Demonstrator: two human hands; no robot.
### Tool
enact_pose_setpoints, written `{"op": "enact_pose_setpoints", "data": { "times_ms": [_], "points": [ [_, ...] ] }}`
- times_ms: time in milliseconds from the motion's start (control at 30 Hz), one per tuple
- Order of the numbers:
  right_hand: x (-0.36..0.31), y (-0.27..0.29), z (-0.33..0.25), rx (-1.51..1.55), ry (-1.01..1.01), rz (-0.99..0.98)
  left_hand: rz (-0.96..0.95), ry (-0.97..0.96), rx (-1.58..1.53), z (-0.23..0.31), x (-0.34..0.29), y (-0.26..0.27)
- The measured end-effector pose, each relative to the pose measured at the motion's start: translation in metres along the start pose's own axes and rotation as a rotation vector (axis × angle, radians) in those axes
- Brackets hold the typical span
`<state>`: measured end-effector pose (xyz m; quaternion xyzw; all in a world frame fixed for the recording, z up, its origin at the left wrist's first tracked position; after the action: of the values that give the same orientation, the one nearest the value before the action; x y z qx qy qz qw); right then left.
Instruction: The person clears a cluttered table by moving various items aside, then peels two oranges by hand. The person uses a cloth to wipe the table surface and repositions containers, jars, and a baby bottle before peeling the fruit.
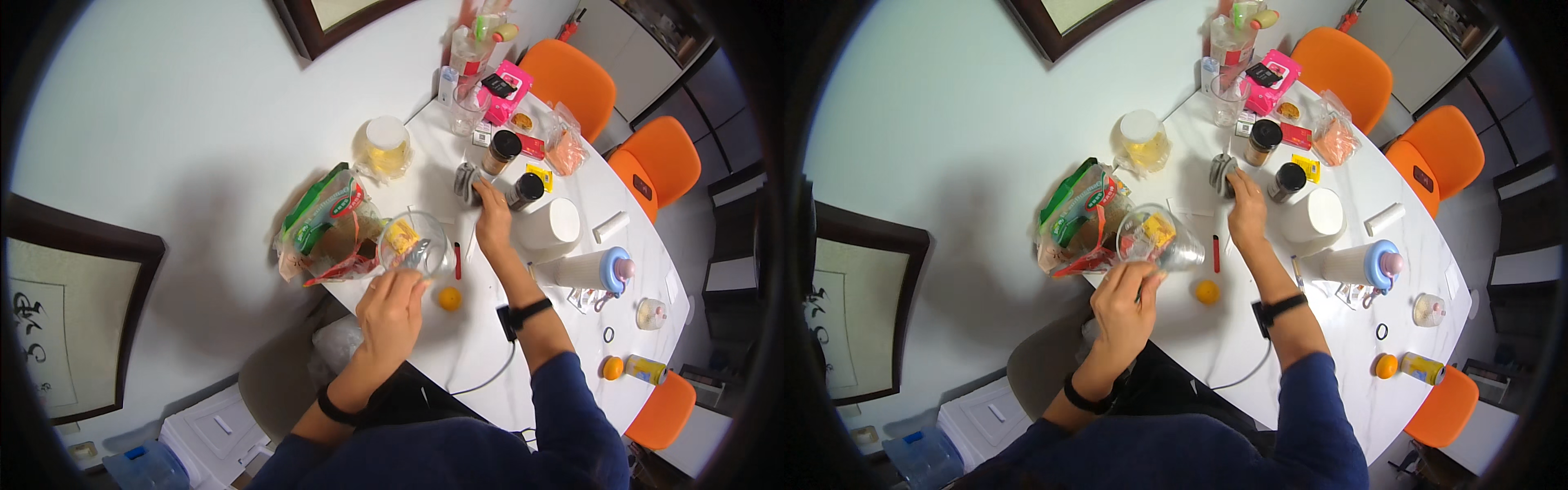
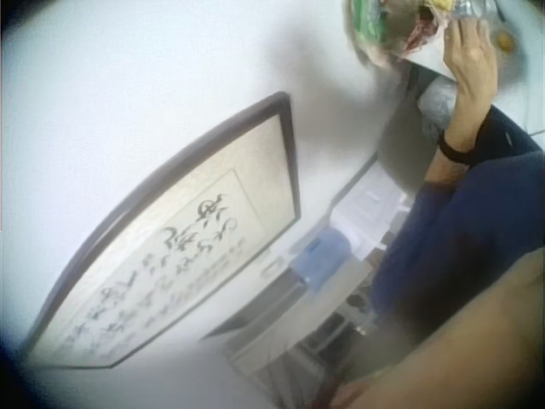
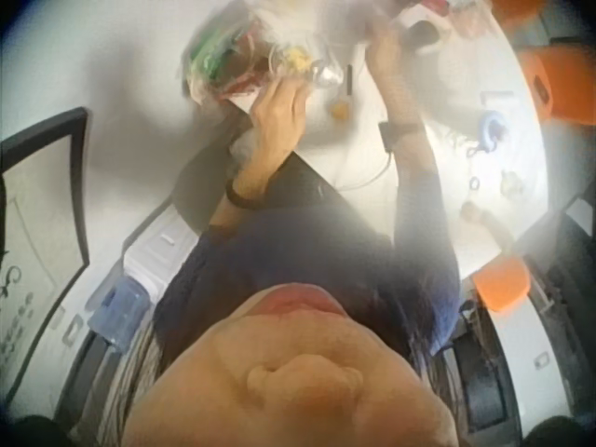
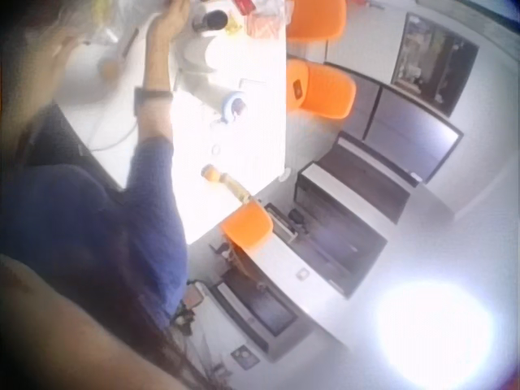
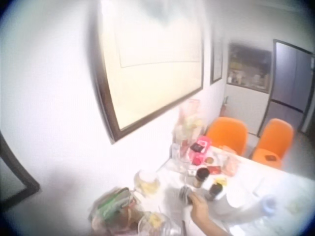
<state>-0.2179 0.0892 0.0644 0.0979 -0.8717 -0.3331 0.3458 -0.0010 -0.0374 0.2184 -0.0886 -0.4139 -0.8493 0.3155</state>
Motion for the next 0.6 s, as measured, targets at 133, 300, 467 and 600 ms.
{"op": "enact_pose_setpoints", "data": {
  "times_ms": [133,300,467,600],
  "points": [
    [-0.066,0.078,-0.033,-0.075,0.213,-0.119,0.073,0.027,0.016,-0.002,0.022,-0.026],
    [-0.171,0.090,-0.017,-0.064,0.116,-0.578,0.087,0.102,0.044,-0.011,0.073,-0.068],
    [-0.212,0.064,-0.002,-0.159,0.087,-0.597,0.080,0.063,0.158,-0.016,0.128,-0.112],
    [-0.218,0.060,0.003,-0.169,0.091,-0.552,0.040,0.061,0.214,-0.029,0.169,-0.145]
  ]
}}
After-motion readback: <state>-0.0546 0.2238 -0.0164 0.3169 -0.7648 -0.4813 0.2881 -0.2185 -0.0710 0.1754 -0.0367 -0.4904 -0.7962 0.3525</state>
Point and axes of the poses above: each hand's wrist, its own x-axis towards the middle knuckle, its own y-axis out of the back of the hand, z = x × y, the point moved 9 cm from there along x, towards the middle knuckle, and after that the axes turned 4 degrees about y, right-handed, at the moved point
